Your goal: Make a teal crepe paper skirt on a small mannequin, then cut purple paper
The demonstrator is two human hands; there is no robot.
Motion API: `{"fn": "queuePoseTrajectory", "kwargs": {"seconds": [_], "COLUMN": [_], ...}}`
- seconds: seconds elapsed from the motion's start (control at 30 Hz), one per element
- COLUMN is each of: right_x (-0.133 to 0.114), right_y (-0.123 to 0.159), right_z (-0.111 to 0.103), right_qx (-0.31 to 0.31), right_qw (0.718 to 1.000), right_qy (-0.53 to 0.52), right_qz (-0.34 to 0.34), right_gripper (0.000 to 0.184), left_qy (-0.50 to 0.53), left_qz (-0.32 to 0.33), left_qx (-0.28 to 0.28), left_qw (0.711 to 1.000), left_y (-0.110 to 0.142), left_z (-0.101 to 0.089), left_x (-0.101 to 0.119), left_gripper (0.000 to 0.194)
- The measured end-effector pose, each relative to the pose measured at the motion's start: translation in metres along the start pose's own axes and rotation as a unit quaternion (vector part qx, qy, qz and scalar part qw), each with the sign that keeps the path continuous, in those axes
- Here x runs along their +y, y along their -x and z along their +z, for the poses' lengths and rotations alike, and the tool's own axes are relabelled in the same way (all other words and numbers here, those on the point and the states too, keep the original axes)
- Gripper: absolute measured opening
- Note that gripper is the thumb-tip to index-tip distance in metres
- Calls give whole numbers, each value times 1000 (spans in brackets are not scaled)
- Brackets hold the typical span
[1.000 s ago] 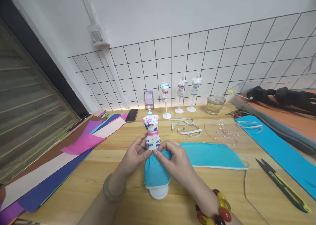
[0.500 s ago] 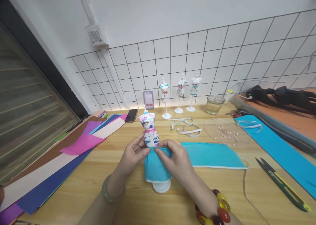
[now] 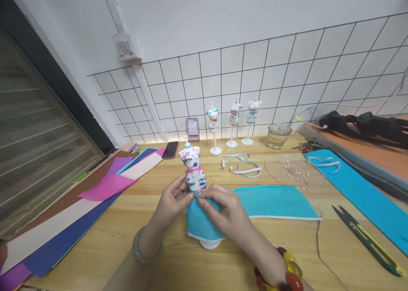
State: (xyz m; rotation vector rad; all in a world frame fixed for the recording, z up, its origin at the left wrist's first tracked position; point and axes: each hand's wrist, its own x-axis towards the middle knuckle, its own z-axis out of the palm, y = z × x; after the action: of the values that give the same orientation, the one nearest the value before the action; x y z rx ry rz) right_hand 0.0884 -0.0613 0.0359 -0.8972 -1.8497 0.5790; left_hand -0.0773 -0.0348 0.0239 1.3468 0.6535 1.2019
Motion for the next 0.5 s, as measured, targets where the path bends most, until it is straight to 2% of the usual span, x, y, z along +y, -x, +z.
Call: {"fn": "queuePoseTrajectory", "kwargs": {"seconds": [0.23,0.4,0.5], "right_x": [0,-2,0], "right_y": [1,0,0], "right_z": [1,-1,0], "right_qx": [0,-13,3], "right_qw": [999,998,999], "right_qy": [-7,-23,-21], "right_qz": [46,51,48], "right_gripper": [16,16,15], "left_qy": [-2,-8,-10], "left_qz": [1,0,-2], "left_qx": [-5,-5,-2], "left_qw": [1000,1000,1000], "left_y": [1,2,2], "left_z": [1,1,2], "left_x": [0,-1,-2], "left_gripper": [65,66,65]}}
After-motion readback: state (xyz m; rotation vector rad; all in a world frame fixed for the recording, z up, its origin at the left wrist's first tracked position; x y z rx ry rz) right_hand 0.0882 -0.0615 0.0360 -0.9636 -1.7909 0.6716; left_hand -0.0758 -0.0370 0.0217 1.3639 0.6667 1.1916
